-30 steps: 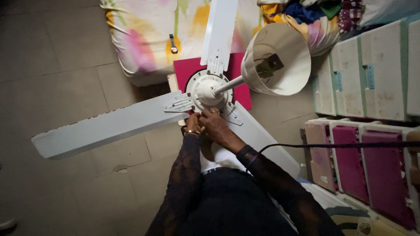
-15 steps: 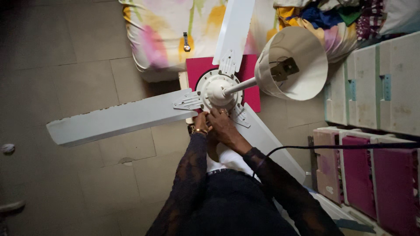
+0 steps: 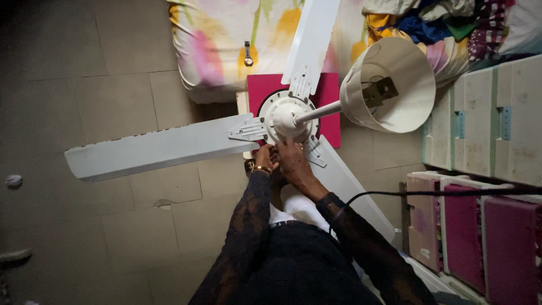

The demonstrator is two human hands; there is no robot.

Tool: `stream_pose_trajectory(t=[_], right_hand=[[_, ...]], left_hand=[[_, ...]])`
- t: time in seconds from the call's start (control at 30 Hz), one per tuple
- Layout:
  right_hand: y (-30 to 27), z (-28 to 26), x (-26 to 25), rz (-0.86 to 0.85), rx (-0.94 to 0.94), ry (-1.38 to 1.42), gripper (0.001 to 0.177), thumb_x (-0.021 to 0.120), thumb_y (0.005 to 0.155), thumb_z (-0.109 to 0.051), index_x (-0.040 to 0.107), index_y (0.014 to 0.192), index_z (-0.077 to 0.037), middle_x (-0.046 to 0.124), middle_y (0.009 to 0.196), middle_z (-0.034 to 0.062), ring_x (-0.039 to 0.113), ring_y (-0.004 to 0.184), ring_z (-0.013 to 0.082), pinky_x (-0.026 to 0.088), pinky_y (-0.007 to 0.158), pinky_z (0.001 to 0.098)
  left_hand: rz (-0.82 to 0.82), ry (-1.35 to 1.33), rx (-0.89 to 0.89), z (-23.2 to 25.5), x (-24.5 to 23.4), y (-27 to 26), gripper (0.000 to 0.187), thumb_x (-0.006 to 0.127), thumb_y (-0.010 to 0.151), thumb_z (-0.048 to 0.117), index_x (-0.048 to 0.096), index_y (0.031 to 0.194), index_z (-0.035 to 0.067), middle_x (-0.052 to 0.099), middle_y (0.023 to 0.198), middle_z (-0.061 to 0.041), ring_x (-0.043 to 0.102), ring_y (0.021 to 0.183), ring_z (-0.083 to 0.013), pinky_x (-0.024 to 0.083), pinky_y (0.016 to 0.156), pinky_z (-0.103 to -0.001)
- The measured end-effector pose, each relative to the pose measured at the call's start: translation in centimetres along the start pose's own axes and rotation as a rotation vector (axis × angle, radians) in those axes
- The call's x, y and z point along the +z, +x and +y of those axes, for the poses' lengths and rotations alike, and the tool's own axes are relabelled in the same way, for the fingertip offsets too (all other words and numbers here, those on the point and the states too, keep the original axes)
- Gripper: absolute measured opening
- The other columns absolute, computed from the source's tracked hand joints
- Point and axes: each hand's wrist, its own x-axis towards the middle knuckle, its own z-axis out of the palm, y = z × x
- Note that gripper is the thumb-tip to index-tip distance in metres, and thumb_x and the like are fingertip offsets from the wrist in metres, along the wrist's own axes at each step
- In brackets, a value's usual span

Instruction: The person uses a screwdriver to tighten the screws on the central hub of a ceiling fan. They work on multiple attachment points around the fan's motor housing to secure the blades.

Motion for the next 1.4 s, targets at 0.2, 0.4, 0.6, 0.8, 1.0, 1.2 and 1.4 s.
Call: stream_pose_trajectory(t=[0.2, 0.4, 0.6, 0.8, 1.0, 1.2, 1.4], right_hand=[[0.0, 0.5, -0.3, -0.050, -0.253, 0.049, 0.039, 0.071, 0.078, -0.006, 0.061, 0.115, -0.003, 0.059, 0.117, 0.0142, 0.059, 0.103, 0.0414, 0.054, 0.088, 0.0464], [-0.9, -0.6, -1.0, -0.062, -0.138, 0.171, 0.042, 0.070, 0.079, -0.005, 0.059, 0.120, -0.004, 0.059, 0.124, 0.0168, 0.062, 0.106, 0.0400, 0.055, 0.084, 0.0469], [-1.2, -1.8, -1.9, 0.078, -0.043, 0.266, 0.041, 0.071, 0.087, -0.006, 0.056, 0.126, -0.007, 0.057, 0.118, 0.0172, 0.064, 0.107, 0.0422, 0.056, 0.088, 0.0504], [-0.8, -2.8, -1.6, 0.053, -0.051, 0.302, 0.053, 0.071, 0.080, -0.004, 0.052, 0.130, -0.008, 0.057, 0.124, 0.0215, 0.062, 0.107, 0.0436, 0.054, 0.086, 0.0479], [-0.8, -2.1, -1.6, 0.077, -0.274, 0.317, 0.042, 0.071, 0.085, -0.005, 0.051, 0.123, -0.007, 0.060, 0.119, 0.0215, 0.059, 0.115, 0.0432, 0.050, 0.096, 0.0494], [-0.7, -0.6, -1.2, -0.082, -0.216, 0.409, 0.046, 0.070, 0.080, -0.006, 0.056, 0.123, -0.008, 0.065, 0.113, 0.0161, 0.063, 0.111, 0.0367, 0.050, 0.097, 0.0467], [-2.3, 3.3, 1.6, 0.225, -0.226, 0.467, 0.043, 0.068, 0.084, -0.005, 0.058, 0.126, -0.008, 0.070, 0.110, 0.0115, 0.067, 0.108, 0.0326, 0.050, 0.098, 0.0439]], left_hand=[[0.060, 0.081, 0.074, -0.3, 0.3, -0.4, 0.026, 0.070, 0.089, 0.040, 0.068, 0.103, 0.018, 0.063, 0.089, -0.003, 0.057, 0.080, -0.0222, 0.044, 0.074, -0.048], [0.078, 0.088, 0.055, -0.1, 0.4, 0.2, 0.021, 0.075, 0.083, 0.030, 0.064, 0.093, 0.015, 0.062, 0.081, -0.002, 0.055, 0.067, -0.0194, 0.042, 0.058, -0.038], [-0.320, -0.086, 0.341, -0.5, 0.2, 0.7, 0.019, 0.072, 0.085, 0.023, 0.068, 0.088, 0.004, 0.069, 0.080, -0.007, 0.066, 0.067, -0.0208, 0.055, 0.060, -0.034], [-0.078, -0.044, 0.198, -1.2, 1.3, 0.6, 0.019, 0.073, 0.085, 0.025, 0.067, 0.086, 0.006, 0.067, 0.076, -0.006, 0.064, 0.063, -0.0209, 0.052, 0.058, -0.035], [-0.016, -0.016, 0.168, -1.6, 0.8, 0.3, 0.020, 0.073, 0.085, 0.026, 0.066, 0.083, 0.008, 0.064, 0.073, -0.005, 0.062, 0.060, -0.0209, 0.049, 0.056, -0.036], [0.032, -0.001, 0.179, -2.6, -0.1, 0.2, 0.021, 0.074, 0.085, 0.028, 0.065, 0.080, 0.010, 0.062, 0.069, -0.004, 0.059, 0.056, -0.0209, 0.045, 0.054, -0.037], [0.009, 0.084, 0.141, -1.0, -0.7, 1.1, 0.022, 0.073, 0.085, 0.032, 0.060, 0.078, 0.015, 0.055, 0.063, -0.001, 0.054, 0.049, -0.0204, 0.038, 0.048, -0.038]])
